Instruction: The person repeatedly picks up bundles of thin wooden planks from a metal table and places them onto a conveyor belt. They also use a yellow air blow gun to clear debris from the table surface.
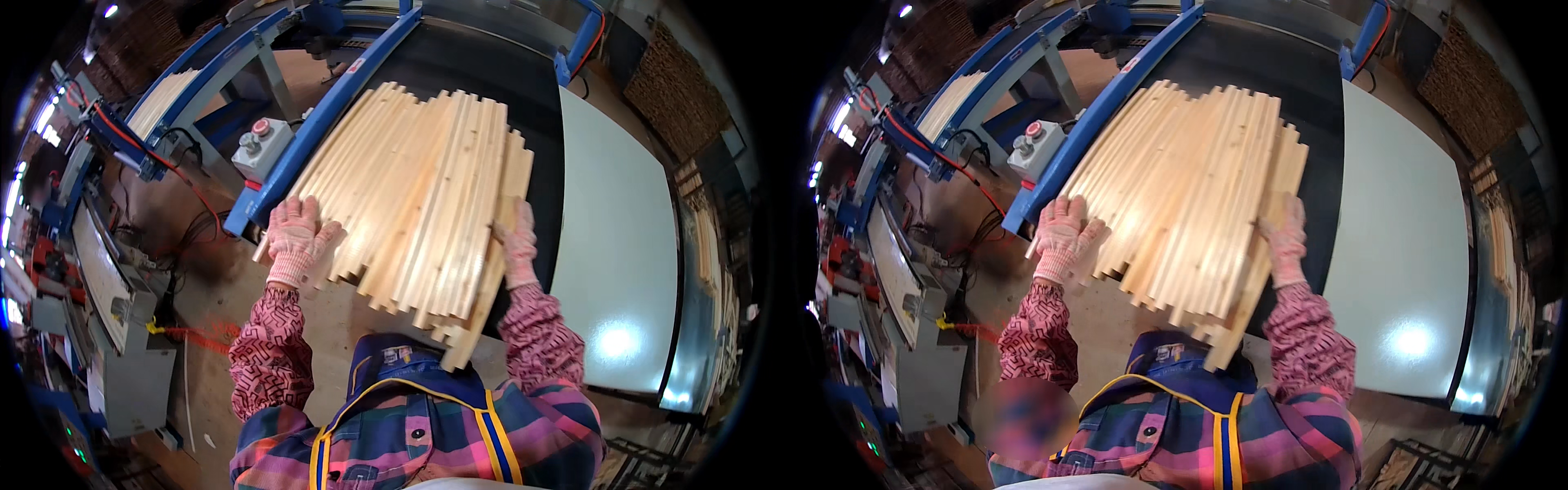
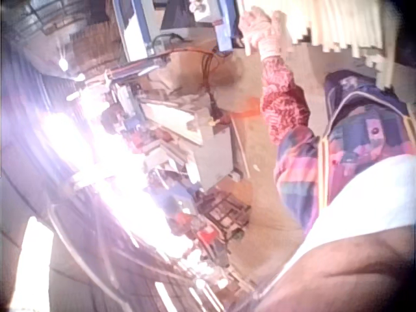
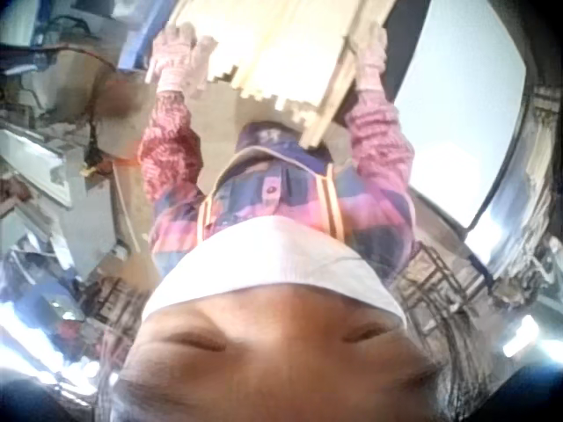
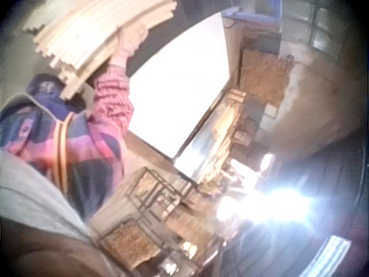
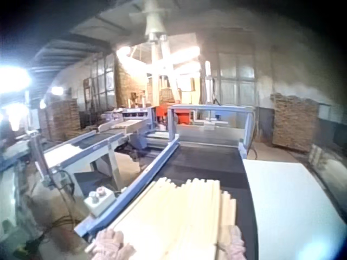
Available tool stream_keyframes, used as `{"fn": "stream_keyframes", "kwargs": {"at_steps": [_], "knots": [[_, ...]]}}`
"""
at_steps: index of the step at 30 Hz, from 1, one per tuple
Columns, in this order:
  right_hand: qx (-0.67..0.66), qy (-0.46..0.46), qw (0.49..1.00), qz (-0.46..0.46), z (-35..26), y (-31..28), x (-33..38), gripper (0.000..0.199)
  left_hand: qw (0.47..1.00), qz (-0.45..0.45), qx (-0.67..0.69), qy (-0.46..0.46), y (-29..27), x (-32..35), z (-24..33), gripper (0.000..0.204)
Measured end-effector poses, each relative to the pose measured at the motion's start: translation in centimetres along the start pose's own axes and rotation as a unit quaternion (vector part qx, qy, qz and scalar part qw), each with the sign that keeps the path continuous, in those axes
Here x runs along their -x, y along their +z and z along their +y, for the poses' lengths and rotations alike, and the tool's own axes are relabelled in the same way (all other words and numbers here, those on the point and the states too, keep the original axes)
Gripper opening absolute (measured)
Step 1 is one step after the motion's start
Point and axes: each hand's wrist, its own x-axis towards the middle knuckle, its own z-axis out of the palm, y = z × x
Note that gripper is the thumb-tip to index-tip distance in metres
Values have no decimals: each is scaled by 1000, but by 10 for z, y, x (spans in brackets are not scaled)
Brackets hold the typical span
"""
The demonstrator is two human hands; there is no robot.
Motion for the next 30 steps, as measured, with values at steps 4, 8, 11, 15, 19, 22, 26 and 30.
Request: {"fn": "stream_keyframes", "kwargs": {"at_steps": [4,8,11,15,19,22,26,30], "knots": [[-58,48,995,-61,-43,49,-6,75,988,-5,-39,152,35,-44,-20,71],[180,-5,983,-40,-53,48,-8,53,978,-73,138,138,14,-53,43,83],[416,-20,907,-65,-83,51,-1,47,897,-78,380,213,29,-33,51,87],[107,-158,981,22,-59,68,20,35,908,-18,398,130,34,-34,63,77],[-85,27,995,41,-112,108,30,53,598,-69,799,-13,50,-43,79,66],[-285,158,938,-119,-156,77,35,62,731,-124,669,44,36,-50,71,71],[-6,173,977,-124,-154,22,45,74,628,-200,737,149,17,-14,104,84],[-394,150,901,-103,-112,-59,103,82,709,-132,653,232,69,44,163,84]]}}
